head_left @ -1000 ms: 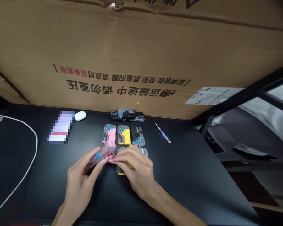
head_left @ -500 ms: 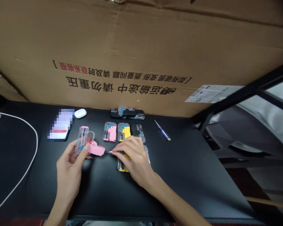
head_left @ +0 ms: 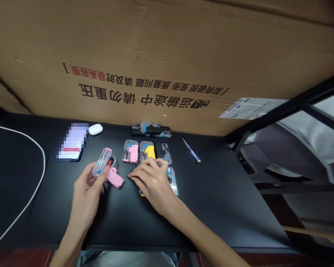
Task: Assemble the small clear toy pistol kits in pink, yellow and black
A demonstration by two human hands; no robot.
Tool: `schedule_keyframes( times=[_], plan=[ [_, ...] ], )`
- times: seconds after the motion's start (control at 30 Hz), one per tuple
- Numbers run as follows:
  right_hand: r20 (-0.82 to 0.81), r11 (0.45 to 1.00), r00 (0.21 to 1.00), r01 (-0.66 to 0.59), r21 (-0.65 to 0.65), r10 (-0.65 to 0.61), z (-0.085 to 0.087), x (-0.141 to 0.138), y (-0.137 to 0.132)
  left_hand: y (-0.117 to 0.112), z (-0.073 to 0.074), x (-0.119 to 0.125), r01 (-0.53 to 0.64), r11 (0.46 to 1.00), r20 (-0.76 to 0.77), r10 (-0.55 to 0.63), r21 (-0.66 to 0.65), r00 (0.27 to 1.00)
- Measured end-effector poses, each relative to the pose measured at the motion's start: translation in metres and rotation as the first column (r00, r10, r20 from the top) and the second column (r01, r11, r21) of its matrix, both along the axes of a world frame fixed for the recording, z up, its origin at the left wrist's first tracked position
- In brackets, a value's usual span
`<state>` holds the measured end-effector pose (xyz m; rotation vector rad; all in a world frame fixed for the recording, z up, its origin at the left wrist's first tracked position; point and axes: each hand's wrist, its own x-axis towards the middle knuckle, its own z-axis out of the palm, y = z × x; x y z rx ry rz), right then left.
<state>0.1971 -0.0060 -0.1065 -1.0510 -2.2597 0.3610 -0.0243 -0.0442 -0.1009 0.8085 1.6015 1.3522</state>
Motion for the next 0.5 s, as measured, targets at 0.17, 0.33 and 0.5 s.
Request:
schedule_keyframes(
  times=[0.17,0.33,0.5],
  plan=[
    [-0.021,1.000,1.000,-0.010,0.001,0.010,-0.0028,-0.0002,-0.0027,-0.0016,-0.0002,-0.0006,0.016,1.000,-0.015,-0.016,-0.012,1.000],
    [-0.021,1.000,1.000,0.003,-0.024,-0.003,-0.0027,0.0005,-0.0038,-0.0026,0.0015,0.0007,0.041,0.999,-0.043,-0.041,-0.016,0.998],
    [0.032,0.999,0.999,0.013,-0.036,-0.012,-0.0034,-0.0010,-0.0032,-0.0035,0.0024,0.0009,0.049,0.999,-0.048,-0.050,-0.010,0.998]
  ],
)
